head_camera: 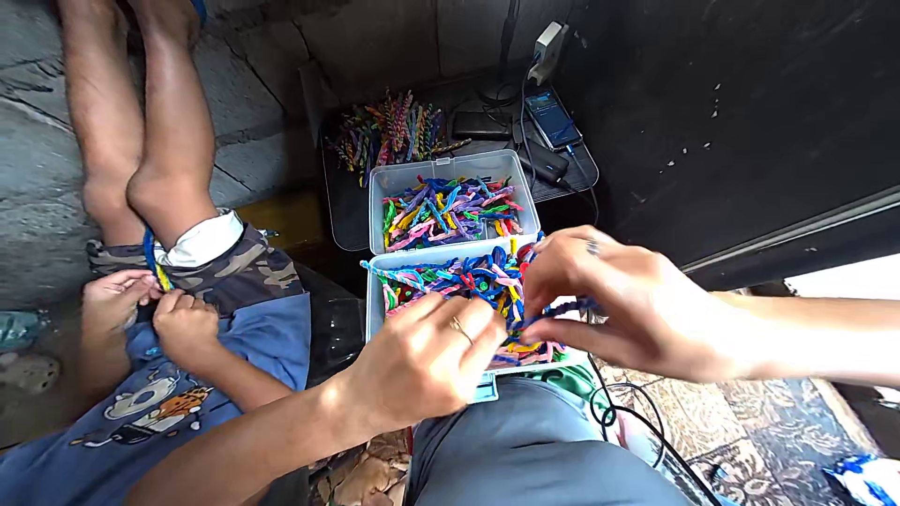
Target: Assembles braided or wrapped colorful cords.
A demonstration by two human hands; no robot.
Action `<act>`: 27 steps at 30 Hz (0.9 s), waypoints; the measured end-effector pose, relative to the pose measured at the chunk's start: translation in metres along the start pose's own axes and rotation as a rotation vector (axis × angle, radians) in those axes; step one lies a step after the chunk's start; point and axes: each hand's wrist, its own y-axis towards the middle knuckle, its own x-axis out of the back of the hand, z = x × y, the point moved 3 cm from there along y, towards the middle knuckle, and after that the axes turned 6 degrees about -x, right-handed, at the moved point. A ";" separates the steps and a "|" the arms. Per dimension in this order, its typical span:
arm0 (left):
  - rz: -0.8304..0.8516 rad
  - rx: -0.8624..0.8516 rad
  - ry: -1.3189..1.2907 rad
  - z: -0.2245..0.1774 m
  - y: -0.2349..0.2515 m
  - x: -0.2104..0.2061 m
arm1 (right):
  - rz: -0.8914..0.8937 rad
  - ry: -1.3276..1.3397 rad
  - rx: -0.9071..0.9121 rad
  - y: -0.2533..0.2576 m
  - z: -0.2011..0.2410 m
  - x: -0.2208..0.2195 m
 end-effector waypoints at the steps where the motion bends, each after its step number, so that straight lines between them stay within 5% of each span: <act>1: 0.001 0.074 -0.100 0.005 -0.001 0.000 | -0.077 -0.194 0.149 -0.003 0.008 0.000; 5: 0.041 0.244 -0.473 0.013 0.000 0.002 | -0.295 -0.727 0.499 -0.019 0.031 -0.018; 9: 0.075 0.309 -0.764 0.012 0.002 0.005 | -0.287 -0.832 0.589 -0.026 0.028 -0.027; 12: 0.079 0.251 -0.720 0.007 0.002 0.005 | -0.293 -0.717 0.573 -0.025 0.031 -0.021; 16: -0.001 0.003 -0.234 -0.004 0.003 0.006 | -0.098 -0.326 0.338 -0.014 0.031 -0.004; 23: -0.037 -0.170 0.159 -0.017 0.006 0.014 | 0.217 0.705 -0.444 0.001 -0.005 -0.003; 25: -0.037 -0.170 0.162 -0.015 0.005 0.013 | 0.273 0.734 -0.473 0.001 -0.010 -0.007; 27: -0.042 -0.144 0.155 -0.009 0.002 0.011 | 0.191 0.518 -0.300 -0.001 -0.010 -0.008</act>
